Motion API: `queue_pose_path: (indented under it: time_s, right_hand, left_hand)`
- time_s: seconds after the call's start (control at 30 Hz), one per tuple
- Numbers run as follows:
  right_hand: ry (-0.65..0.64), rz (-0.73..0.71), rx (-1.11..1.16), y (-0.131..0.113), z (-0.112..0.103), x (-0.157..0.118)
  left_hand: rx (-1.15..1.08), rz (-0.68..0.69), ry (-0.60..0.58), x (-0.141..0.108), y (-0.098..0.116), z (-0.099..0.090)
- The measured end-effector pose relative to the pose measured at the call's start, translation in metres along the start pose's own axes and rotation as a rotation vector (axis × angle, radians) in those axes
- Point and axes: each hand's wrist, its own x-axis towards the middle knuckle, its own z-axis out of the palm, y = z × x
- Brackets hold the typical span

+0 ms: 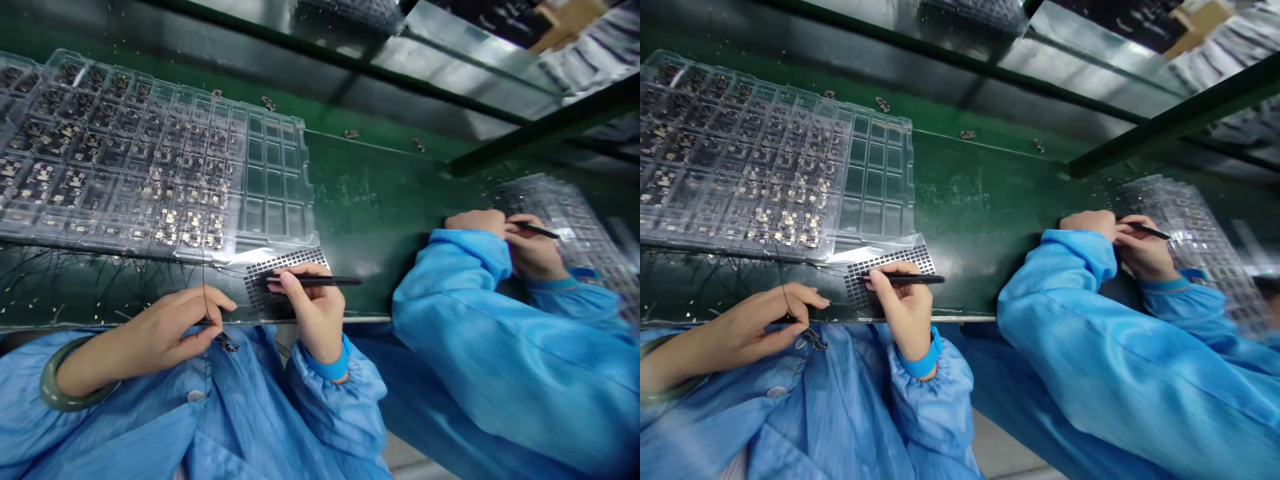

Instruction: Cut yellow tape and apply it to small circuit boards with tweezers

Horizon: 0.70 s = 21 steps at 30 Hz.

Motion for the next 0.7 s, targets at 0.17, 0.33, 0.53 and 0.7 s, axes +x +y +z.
queue_pose_path:
  time_s: [0.17,0.33,0.53,0.7]
  right_hand:
    - [-0.054,0.016,-0.183,0.002,0.009,0.002]
    - [-0.057,-0.004,-0.283,0.001,0.011,0.001]
    - [-0.004,-0.026,-0.320,0.007,0.014,-0.001]
    - [0.015,-0.039,-0.357,0.011,0.015,-0.002]
  left_hand:
    - [0.042,-0.011,-0.009,0.002,-0.001,0.001]
    - [0.074,-0.022,-0.022,0.002,0.001,0.000]
    - [0.041,-0.043,-0.010,0.003,0.000,0.001]
    - [0.046,-0.062,-0.042,0.002,-0.002,0.001]
